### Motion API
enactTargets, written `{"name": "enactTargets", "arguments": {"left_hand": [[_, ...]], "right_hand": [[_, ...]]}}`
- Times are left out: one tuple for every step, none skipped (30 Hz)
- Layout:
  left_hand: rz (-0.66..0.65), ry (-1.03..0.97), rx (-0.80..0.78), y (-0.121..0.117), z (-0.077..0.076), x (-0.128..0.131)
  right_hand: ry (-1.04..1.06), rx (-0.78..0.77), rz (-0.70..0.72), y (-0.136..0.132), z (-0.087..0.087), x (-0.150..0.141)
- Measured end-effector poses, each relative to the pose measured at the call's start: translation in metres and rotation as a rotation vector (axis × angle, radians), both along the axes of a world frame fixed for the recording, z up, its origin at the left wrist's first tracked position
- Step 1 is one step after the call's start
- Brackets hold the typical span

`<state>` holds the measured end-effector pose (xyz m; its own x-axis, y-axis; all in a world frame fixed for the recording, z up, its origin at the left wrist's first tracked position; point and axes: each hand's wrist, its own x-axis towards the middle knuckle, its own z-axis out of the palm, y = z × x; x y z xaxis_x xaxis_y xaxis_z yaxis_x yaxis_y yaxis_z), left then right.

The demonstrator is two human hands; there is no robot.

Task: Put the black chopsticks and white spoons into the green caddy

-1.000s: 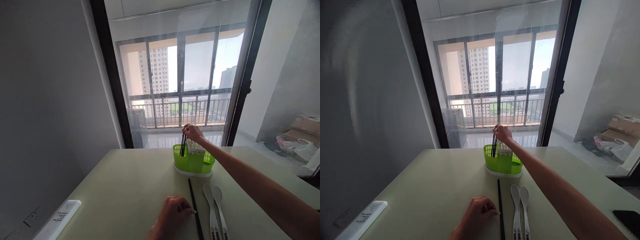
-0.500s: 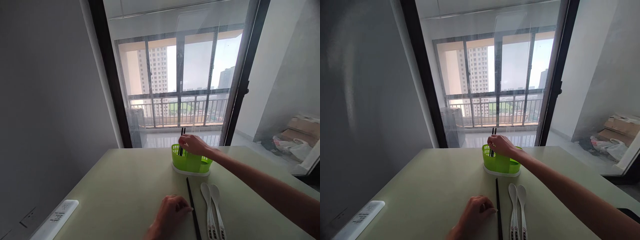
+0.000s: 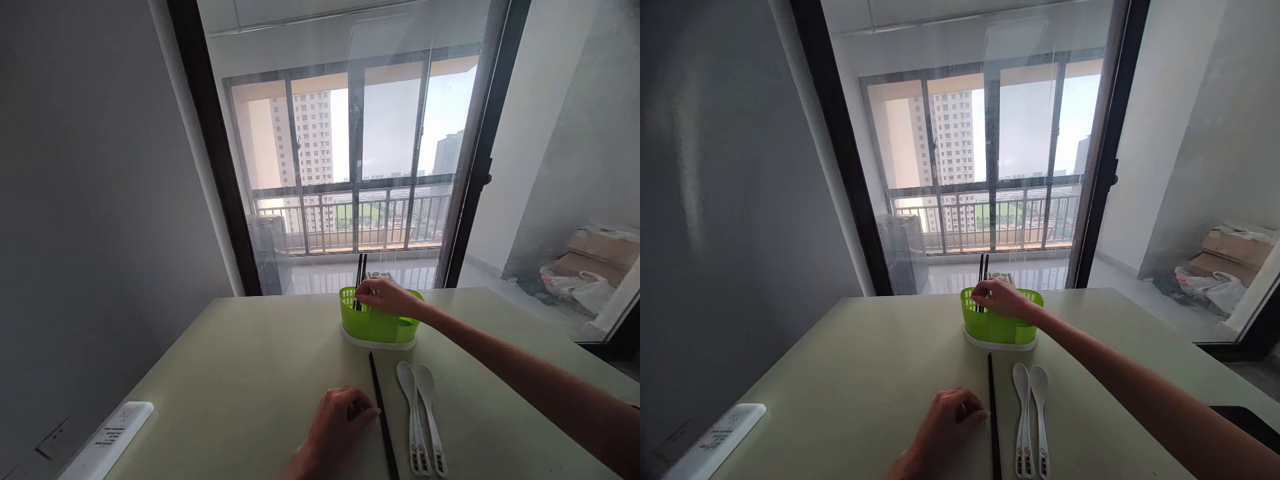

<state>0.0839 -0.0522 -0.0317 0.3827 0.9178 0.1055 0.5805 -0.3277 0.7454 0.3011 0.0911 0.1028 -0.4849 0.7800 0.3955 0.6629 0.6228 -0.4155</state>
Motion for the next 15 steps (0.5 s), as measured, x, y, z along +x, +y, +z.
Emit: {"name": "enactTargets", "arguments": {"left_hand": [[-0.004,0.007,0.007,0.0,0.0,0.0],[-0.005,0.012,0.015,0.0,0.001,0.0],[-0.005,0.012,0.02,0.0,0.001,-0.001],[-0.004,0.009,0.022,0.0,0.002,-0.001],[-0.006,0.004,0.023,0.0,0.002,-0.001],[-0.01,-0.001,0.022,-0.001,0.003,-0.001],[-0.012,-0.002,0.022,-0.001,0.003,0.0],[-0.012,0.002,0.023,-0.001,0.003,0.0],[-0.012,0.008,0.025,-0.001,0.003,0.0],[-0.007,0.014,0.029,-0.001,0.003,0.0],[0.002,0.017,0.032,-0.001,0.003,0.0],[0.012,0.015,0.034,-0.001,0.002,0.0],[0.025,0.008,0.036,-0.001,0.002,0.0],[0.04,-0.002,0.04,0.0,0.001,-0.001],[0.057,-0.013,0.045,0.0,0.001,-0.001]], "right_hand": [[0.005,-0.001,0.003,-0.001,0.0,0.001],[0.009,-0.002,0.006,-0.002,0.0,0.001],[0.012,0.0,0.008,-0.003,0.0,0.002],[0.015,0.003,0.008,-0.004,0.0,0.002],[0.019,0.009,0.005,-0.006,0.001,0.002],[0.024,0.018,-0.003,-0.01,0.001,0.001],[0.033,0.029,-0.014,-0.014,0.002,-0.001],[0.04,0.048,-0.028,-0.02,0.002,-0.003],[0.036,0.075,-0.04,-0.028,0.003,-0.007],[0.019,0.105,-0.05,-0.038,0.003,-0.011],[-0.018,0.142,-0.06,-0.048,0.003,-0.016],[-0.081,0.169,-0.062,-0.06,0.002,-0.022],[-0.145,0.174,-0.079,-0.072,0.0,-0.027],[-0.211,0.156,-0.114,-0.083,-0.003,-0.032],[-0.283,0.118,-0.142,-0.094,-0.008,-0.037]]}}
